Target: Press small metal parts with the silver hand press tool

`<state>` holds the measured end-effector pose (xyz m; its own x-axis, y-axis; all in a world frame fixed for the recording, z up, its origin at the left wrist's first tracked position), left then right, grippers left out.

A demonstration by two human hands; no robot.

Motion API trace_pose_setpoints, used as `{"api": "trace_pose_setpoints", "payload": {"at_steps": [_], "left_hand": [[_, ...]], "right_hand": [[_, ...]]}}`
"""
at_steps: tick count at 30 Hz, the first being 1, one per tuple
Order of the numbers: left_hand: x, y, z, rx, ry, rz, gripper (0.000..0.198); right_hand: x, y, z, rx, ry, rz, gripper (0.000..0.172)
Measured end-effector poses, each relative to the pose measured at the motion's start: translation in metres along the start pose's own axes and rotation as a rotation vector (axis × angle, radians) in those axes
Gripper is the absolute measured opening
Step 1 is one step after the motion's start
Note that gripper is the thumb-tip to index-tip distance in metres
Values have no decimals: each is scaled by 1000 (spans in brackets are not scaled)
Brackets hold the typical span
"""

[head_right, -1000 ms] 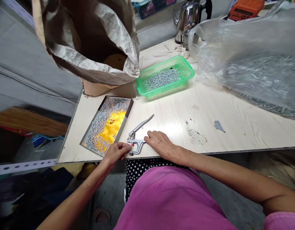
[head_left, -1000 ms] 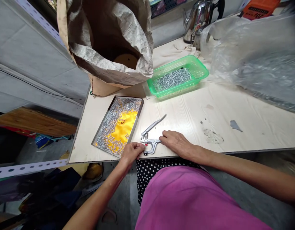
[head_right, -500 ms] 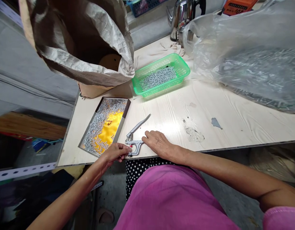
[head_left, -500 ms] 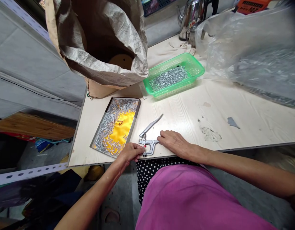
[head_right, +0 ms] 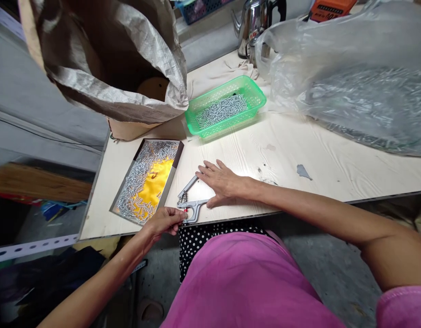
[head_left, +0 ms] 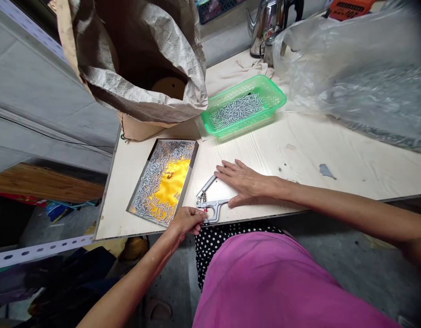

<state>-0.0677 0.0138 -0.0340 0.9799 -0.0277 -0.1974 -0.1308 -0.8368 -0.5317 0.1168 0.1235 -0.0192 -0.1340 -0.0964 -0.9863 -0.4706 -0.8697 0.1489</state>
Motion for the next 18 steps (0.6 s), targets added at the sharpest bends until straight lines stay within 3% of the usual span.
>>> {"api": "trace_pose_setpoints", "payload": {"at_steps": [6, 11, 13, 15, 18], "left_hand": [[1, -1, -3, 10, -19, -14, 27], [-1, 3, -5, 24, -42, 83, 22], [-4, -3, -11, 170, -142, 286, 22], [0, -18, -22, 438, -265, 526, 22], [23, -40, -35, 814, -303, 791, 19]], "right_hand": [[-7, 8, 10, -58, 76, -18, 86], [-14, 19, -2, -22, 29, -35, 71], [-14, 22, -7, -19, 1, -26, 69], [-14, 26, -11, -21, -23, 4, 65], [-14, 30, -14, -10, -55, 53, 59]]}}
Point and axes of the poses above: each hand's wrist, its own z-axis towards the middle knuckle, its own x-axis out of the palm, y = z × x, the point moved 6 cm from there along z, towards the middle knuckle, and after that the axes turned 12 degrees about -z, right-handed, at the moved point
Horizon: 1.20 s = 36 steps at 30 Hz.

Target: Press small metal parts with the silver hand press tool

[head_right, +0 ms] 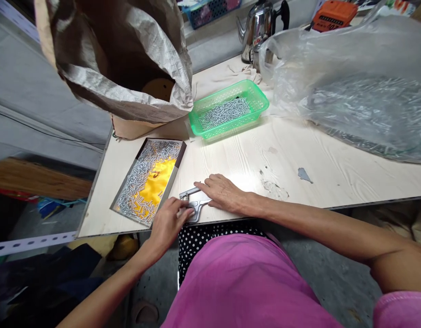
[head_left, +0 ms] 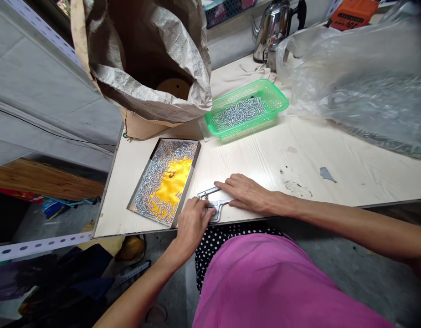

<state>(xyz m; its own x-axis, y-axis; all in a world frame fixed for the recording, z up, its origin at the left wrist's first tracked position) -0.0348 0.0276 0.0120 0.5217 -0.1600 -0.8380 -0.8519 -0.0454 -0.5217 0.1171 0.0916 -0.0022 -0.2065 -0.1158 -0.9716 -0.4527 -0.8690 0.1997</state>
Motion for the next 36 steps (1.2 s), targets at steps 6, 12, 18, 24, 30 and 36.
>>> {"api": "trace_pose_setpoints", "payload": {"at_steps": [6, 12, 18, 24, 30, 36], "left_hand": [[22, -28, 34, 343, 165, 143, 64], [29, -33, 45, 353, 246, 271, 72], [35, -39, 50, 288, 258, 345, 41], [32, -39, 56, 164, 235, 344, 20], [36, -39, 46, 166, 30, 320, 44], [74, -52, 4, 348, -164, 190, 45]], "right_hand": [[5, 0, -11, 43, -58, -14, 75], [2, -11, -19, 234, 85, -186, 69], [-2, -9, -9, 161, 180, -251, 22], [12, -9, -4, 84, 218, -194, 17], [0, -29, -5, 127, 84, -211, 43], [4, -60, -5, 111, 56, -132, 32]]}}
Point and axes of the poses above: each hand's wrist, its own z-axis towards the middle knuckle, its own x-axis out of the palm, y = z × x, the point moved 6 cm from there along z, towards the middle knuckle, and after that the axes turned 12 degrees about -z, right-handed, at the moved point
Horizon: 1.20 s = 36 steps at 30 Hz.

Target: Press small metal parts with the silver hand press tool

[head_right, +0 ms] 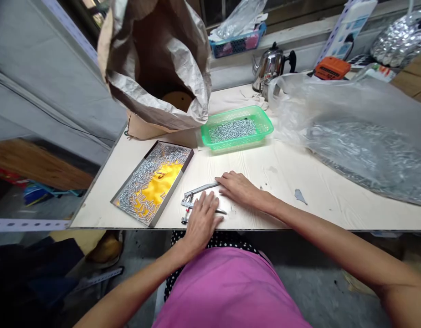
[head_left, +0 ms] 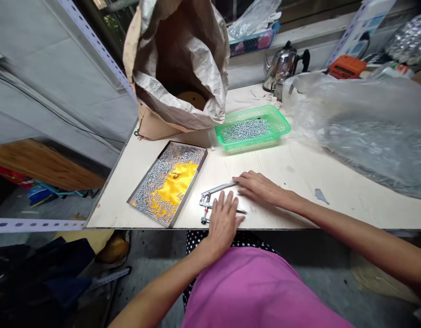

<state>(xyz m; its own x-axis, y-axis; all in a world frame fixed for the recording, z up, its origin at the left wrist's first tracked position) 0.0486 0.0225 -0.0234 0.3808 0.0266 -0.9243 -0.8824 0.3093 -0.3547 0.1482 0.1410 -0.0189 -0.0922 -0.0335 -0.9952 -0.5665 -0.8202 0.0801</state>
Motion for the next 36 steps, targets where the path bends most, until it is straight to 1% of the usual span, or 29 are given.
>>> {"api": "trace_pose_setpoints", "payload": {"at_steps": [2, 5, 7, 8, 9, 10, 11, 13, 15, 16, 17, 18, 20, 21, 23, 24, 26, 28, 29, 31, 32, 34, 35, 36], "left_hand": [[8, -7, -6, 16, -9, -49, 41], [12, -9, -6, 9, -18, -99, 40], [11, -9, -3, -2, -31, -121, 44], [9, -10, -3, -5, -40, -134, 46], [7, -13, -4, 0, -52, -154, 47], [4, -17, -7, 17, -61, -182, 46], [0, -22, -12, 53, -65, -218, 43], [-14, -33, -26, 177, -73, -286, 32], [-38, -35, -43, 313, -118, -311, 21], [-53, -28, -50, 336, -172, -293, 18], [-69, -15, -55, 321, -236, -259, 17], [-85, 4, -58, 243, -301, -209, 18], [-111, 54, -58, -55, -369, -62, 23], [-119, 79, -58, -181, -359, -7, 25], [-128, 118, -53, -326, -300, 57, 26], [-127, 132, -50, -365, -248, 72, 26], [-119, 152, -44, -410, -147, 85, 26], [-109, 161, -38, -426, -67, 92, 25], [-105, 163, -36, -425, -36, 97, 24], [-98, 164, -31, -411, 19, 123, 24], [-96, 164, -29, -404, 45, 141, 25], [-93, 163, -25, -397, 95, 174, 26], [-92, 162, -24, -393, 118, 187, 25], [-91, 161, -22, -387, 138, 201, 25]], "right_hand": [[2, -9, 9, 13, -24, -47, 23], [-3, -17, 31, 76, -41, -104, 21], [-10, -11, 46, 120, -46, -112, 19], [-15, 1, 52, 90, -52, -108, 20], [-18, 17, 57, 21, -63, -99, 22], [-21, 39, 60, -97, -73, -85, 23], [-22, 62, 60, -235, -68, -68, 20], [-21, 104, 57, -473, -37, -45, 10], [-17, 128, 53, -603, -28, -60, 11], [-15, 135, 52, -632, -31, -73, 13], [-13, 138, 52, -645, -38, -84, 14], [-11, 139, 53, -649, -47, -92, 13], [-8, 138, 54, -651, -60, -106, 12], [-6, 139, 55, -651, -63, -116, 11], [-2, 141, 56, -644, -68, -133, 9], [0, 143, 56, -636, -67, -129, 8], [1, 147, 56, -600, -79, -83, 8], [-8, 145, 57, -521, -149, -18, 13], [-18, 141, 57, -469, -211, 13, 16], [-50, 122, 55, -335, -386, 60, 21], [-69, 107, 54, -264, -476, 76, 22], [-110, 66, 54, -77, -645, 59, 20], [-127, 43, 57, 8, -693, 23, 20], [-140, 18, 62, 99, -691, -22, 20]]}}
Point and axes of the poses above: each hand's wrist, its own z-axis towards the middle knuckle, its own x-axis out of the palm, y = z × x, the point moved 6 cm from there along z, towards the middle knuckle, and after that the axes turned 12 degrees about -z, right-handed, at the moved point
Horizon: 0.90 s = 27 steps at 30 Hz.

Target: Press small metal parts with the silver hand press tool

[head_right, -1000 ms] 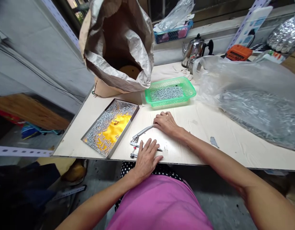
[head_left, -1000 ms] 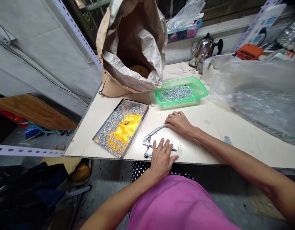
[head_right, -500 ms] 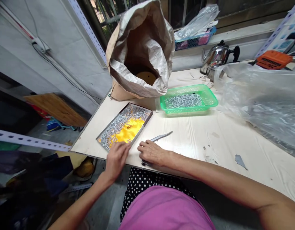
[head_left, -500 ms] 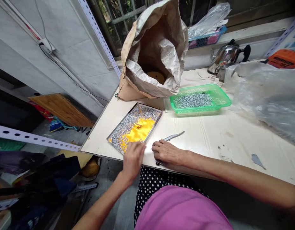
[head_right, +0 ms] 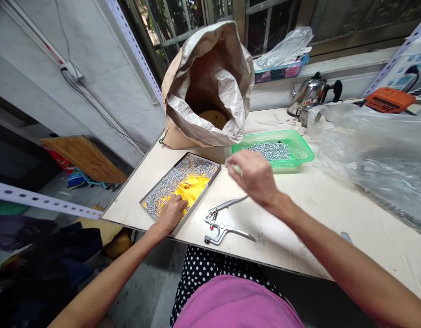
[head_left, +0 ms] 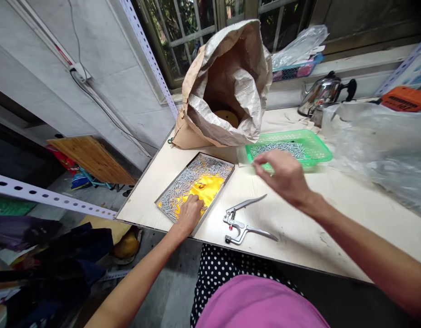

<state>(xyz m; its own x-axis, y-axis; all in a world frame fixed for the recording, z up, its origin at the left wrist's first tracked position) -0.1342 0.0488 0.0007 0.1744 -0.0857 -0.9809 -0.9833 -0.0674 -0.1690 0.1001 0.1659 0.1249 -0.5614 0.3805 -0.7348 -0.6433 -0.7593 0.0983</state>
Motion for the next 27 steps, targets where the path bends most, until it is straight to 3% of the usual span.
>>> {"api": "trace_pose_setpoints", "payload": {"at_steps": [3, 6, 8, 11, 14, 17, 20, 27], "left_hand": [[0, -5, 2, 24, 44, 48, 22], [-5, -7, 1, 35, 51, 26, 22], [-15, -8, -2, 25, -10, -85, 22], [-28, -16, -13, -53, -117, -459, 15], [-12, -31, -26, -228, -15, -898, 15], [18, -48, -35, -386, 151, -1103, 20], [39, -54, -37, -488, 221, -1183, 28], [50, -58, -38, -614, 336, -1257, 36]], "right_hand": [[7, -59, 29, 110, 107, -223, 23], [31, -75, 18, 97, 306, -340, 21], [41, -55, -12, 26, 413, -256, 21], [46, 2, -72, -105, 591, 47, 17], [50, 43, -121, -134, 763, 95, 12], [59, 53, -144, -85, 837, 10, 9], [67, 50, -153, -61, 808, -19, 11], [67, 52, -158, -56, 748, 20, 14]]}}
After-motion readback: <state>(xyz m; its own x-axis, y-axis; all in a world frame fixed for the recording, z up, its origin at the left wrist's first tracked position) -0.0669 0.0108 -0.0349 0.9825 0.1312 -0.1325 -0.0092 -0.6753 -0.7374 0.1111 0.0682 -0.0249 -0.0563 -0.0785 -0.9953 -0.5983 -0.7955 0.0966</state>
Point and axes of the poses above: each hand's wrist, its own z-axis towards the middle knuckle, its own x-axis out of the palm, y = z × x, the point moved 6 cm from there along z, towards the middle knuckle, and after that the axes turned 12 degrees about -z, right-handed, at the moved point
